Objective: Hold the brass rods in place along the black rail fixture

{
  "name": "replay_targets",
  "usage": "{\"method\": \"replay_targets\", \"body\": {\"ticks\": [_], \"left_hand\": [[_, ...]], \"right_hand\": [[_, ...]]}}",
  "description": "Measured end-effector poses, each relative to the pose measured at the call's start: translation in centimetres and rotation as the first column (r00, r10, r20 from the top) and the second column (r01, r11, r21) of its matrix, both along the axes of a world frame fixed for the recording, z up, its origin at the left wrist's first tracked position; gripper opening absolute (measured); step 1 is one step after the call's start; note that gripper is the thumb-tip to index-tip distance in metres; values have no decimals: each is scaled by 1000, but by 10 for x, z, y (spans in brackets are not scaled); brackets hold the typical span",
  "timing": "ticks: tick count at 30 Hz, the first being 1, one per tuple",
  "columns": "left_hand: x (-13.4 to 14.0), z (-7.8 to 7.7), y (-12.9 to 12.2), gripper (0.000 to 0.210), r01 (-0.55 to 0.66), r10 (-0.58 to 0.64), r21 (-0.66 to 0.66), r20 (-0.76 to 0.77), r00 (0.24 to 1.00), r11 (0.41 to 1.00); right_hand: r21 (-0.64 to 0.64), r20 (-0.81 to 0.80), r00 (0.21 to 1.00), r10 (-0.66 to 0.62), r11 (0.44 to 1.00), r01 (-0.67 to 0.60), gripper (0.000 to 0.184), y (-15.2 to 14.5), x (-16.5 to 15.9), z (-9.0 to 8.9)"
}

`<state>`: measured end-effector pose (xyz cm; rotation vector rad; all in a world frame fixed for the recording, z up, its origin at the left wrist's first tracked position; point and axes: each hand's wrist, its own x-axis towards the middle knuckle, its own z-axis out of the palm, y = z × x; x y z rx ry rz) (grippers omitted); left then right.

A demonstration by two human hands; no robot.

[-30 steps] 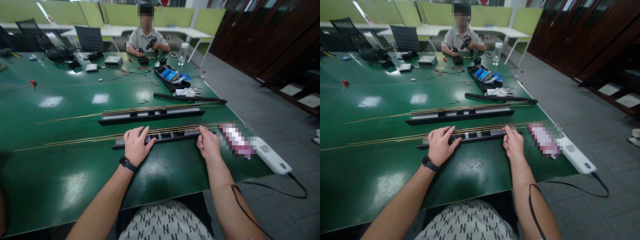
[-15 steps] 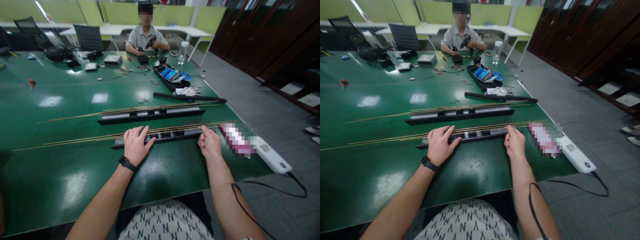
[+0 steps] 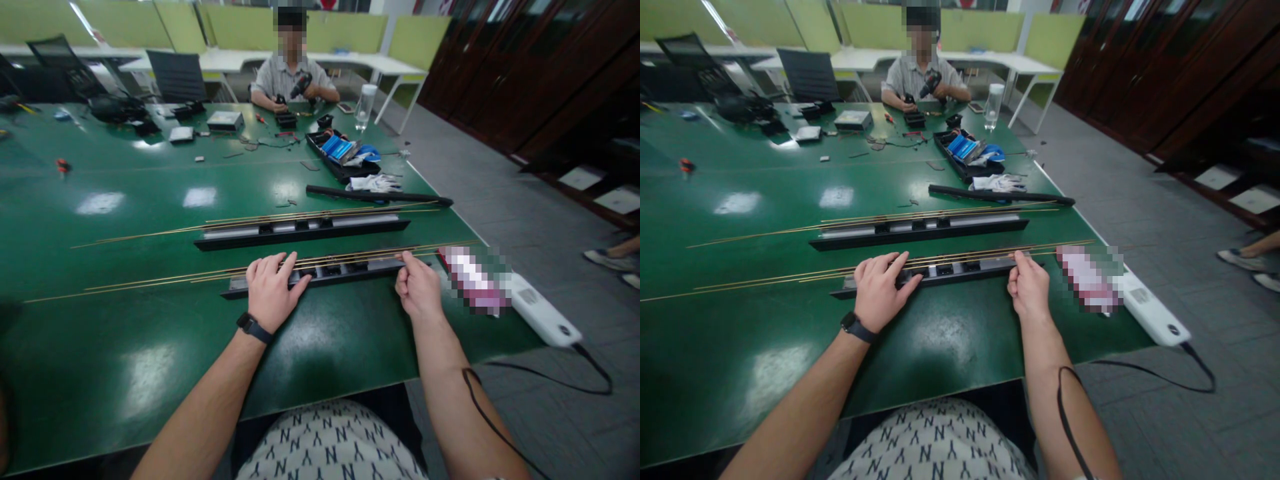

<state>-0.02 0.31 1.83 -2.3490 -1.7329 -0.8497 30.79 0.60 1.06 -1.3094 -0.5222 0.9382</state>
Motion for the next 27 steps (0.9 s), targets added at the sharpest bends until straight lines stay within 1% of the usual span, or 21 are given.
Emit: {"method": "replay_targets", "body": {"ticks": [12,27], "left_hand": [[0,1,-1,49,-4,4,1,1,1000,1000],[0,1,0,50,2,-2,3,-11,1000,1000]], "right_hand": [[-9,16,997,81,997,-81,38,-2,-3,-1],[8,7,999,52,999,-52,36,-1,-2,0]]}}
